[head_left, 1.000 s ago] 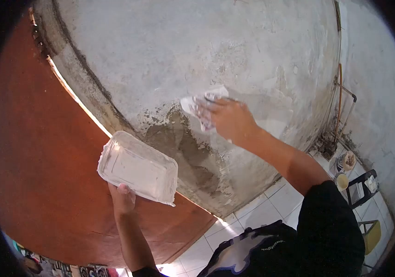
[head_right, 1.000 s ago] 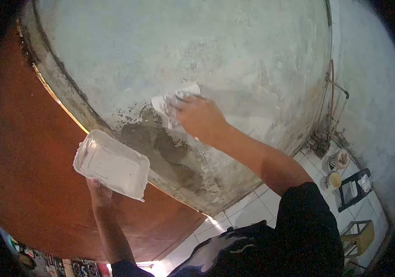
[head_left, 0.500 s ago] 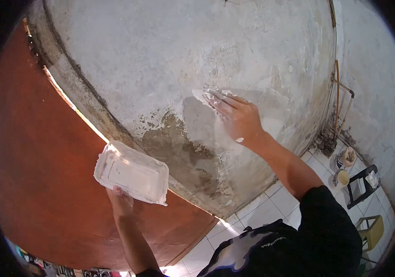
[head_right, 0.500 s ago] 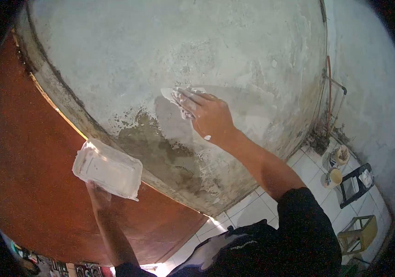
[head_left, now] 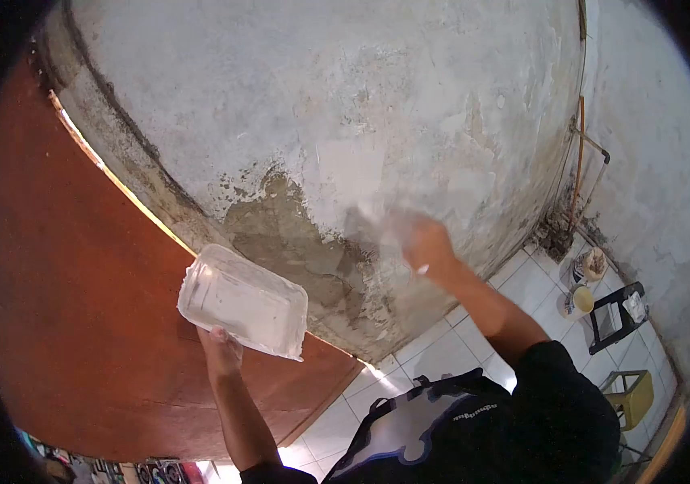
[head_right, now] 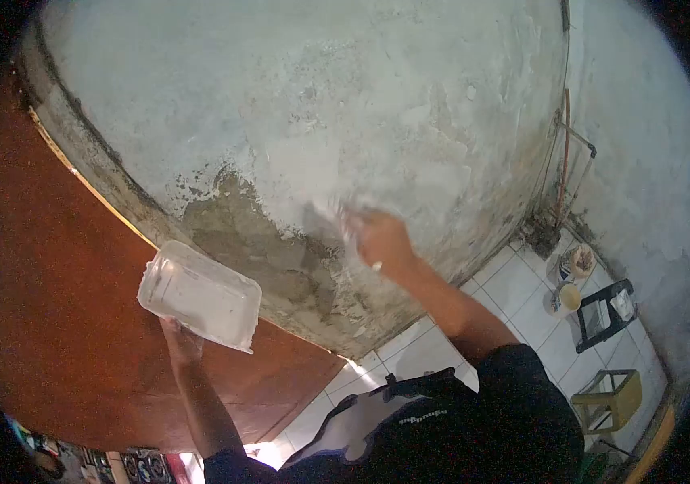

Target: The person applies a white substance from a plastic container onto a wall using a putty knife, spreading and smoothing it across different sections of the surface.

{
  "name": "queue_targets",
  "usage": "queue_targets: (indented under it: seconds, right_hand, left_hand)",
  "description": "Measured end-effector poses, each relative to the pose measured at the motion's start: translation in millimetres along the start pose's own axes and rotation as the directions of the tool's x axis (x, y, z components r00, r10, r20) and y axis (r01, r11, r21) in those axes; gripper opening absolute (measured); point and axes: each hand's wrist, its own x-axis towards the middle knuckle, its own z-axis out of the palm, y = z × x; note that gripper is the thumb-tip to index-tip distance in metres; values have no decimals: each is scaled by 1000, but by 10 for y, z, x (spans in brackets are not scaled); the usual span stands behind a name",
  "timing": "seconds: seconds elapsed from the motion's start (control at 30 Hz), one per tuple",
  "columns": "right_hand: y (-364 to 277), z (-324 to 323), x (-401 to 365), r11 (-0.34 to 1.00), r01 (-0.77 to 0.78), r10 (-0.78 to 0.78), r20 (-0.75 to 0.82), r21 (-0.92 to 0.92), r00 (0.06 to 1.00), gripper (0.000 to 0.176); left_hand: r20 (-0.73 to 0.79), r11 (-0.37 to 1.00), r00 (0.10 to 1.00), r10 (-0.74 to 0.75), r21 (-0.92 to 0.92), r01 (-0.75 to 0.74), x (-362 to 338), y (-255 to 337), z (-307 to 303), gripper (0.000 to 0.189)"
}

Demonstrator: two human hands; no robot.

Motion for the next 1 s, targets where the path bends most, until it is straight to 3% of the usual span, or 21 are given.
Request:
queue_targets:
  seconds: [0.07, 0.17, 0.23, 0.27, 0.33, 0.47, 0.53, 0.67, 0.73, 0.77, 0.83, 0.87, 0.93, 1.0]
  right_hand:
    - [38, -349, 351, 948, -124, 216, -308, 292, 927, 40]
    - [-16, -841, 904, 943, -225, 299, -326, 245, 897, 29]
    - [-41, -821, 1142, 992, 34, 29, -470, 125, 882, 31]
    - [-85, -773, 1154, 992, 29, 33, -474, 124, 880, 31]
    - [-206, -609, 1054, 981, 161, -189, -348, -108, 918, 37]
    - [-387, -191, 563, 967, 254, -255, -154, -27, 955, 44]
    - [-290, 17, 334, 927, 321, -331, -18, -195, 943, 43]
    - [-1, 218, -78, 909, 370, -355, 108, -190, 929, 45]
    - [168, 206, -197, 944, 331, -318, 247, -10, 915, 48]
    - [222, 182, -244, 945, 328, -315, 241, -14, 918, 48]
    - [280, 107, -257, 994, 56, -64, 91, 92, 994, 51]
    - [311, 104, -219, 994, 53, -61, 91, 90, 994, 51]
    - [275, -50, -2, 984, 49, -19, -178, 169, 984, 51]
    - [40, -409, 289, 988, 93, -64, -219, 123, 974, 47]
  left_hand:
    - [10, 1000, 1000, 6, -2, -6, -12, -28, 61, 112]
    - [13, 1000, 1000, -6, -8, 6, -9, -142, 55, 113]
    - [13, 1000, 1000, -19, -9, 19, -30, -211, 45, 113]
    - [17, 999, 999, -32, -9, 32, -62, -240, 56, 113]
    - [23, 999, 999, -44, -8, 45, -69, -267, 109, 112]
    - [26, 999, 998, -51, -12, 52, -81, -369, 178, 112]
    - [35, 998, 997, -67, -1, 67, -78, -401, 203, 113]
    - [51, 996, 997, -66, -63, 69, -95, -441, 364, 114]
    - [73, 996, 997, -37, -75, 43, -101, -451, 390, 114]
    - [100, 997, 994, -40, -61, 46, -125, -464, 364, 112]
    - [129, 998, 991, -34, -51, 41, -132, -526, 288, 110]
    - [120, 997, 992, -48, -62, 56, -137, -579, 213, 108]
    - [113, 995, 991, -72, -68, 80, -202, -618, 127, 106]
    - [68, 991, 992, -108, -66, 113, -218, -611, 78, 104]
